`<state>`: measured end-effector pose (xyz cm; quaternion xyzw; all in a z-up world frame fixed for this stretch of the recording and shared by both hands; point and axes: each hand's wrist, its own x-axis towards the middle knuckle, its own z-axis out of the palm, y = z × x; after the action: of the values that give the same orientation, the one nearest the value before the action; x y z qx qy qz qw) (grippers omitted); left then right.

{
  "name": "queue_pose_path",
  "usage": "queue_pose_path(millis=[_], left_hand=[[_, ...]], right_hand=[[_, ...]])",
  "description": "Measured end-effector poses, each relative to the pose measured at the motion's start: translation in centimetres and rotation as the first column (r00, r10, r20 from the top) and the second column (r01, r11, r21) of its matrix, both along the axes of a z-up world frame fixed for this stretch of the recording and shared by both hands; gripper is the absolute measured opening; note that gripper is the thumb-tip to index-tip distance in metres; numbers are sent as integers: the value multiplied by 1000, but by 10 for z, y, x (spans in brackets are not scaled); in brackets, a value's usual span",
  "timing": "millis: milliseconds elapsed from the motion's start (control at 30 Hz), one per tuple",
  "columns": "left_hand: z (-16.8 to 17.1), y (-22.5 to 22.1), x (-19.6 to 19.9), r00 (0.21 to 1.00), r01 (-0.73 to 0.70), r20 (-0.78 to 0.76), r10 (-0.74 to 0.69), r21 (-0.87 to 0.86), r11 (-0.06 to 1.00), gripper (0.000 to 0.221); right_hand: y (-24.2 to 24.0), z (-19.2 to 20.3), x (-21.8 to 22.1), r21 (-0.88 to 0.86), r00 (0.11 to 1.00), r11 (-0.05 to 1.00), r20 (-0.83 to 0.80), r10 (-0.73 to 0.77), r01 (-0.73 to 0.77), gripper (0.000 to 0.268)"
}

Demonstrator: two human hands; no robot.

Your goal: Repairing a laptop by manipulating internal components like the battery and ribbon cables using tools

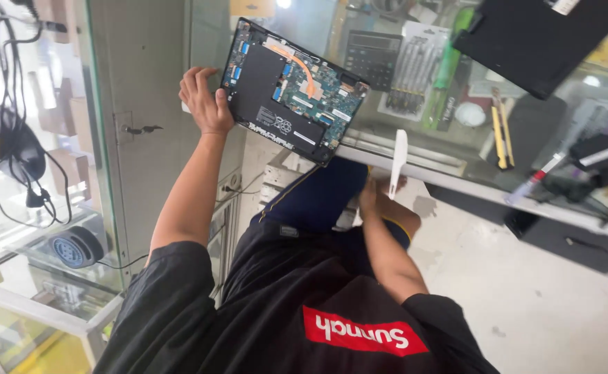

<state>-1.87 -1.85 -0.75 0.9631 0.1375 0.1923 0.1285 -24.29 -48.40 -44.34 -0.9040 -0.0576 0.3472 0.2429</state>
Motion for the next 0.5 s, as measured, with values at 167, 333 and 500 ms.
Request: queue_pose_path(millis=[167, 333, 500], left_hand=[[6, -3, -3, 999, 40, 4, -40, 33, 999, 63], [19, -6, 2, 980, 190, -17, -197, 350, 917, 48], [35, -11, -5, 914, -96, -338, 224, 357, 929, 61]], right_hand=[[-124, 138, 38, -232, 318, 446, -436, -842, 864, 52], [-165, 308, -35, -11, -297, -329, -455, -839, 944, 62], [-124, 473, -131, -370, -497, -366, -371, -785, 854, 56]])
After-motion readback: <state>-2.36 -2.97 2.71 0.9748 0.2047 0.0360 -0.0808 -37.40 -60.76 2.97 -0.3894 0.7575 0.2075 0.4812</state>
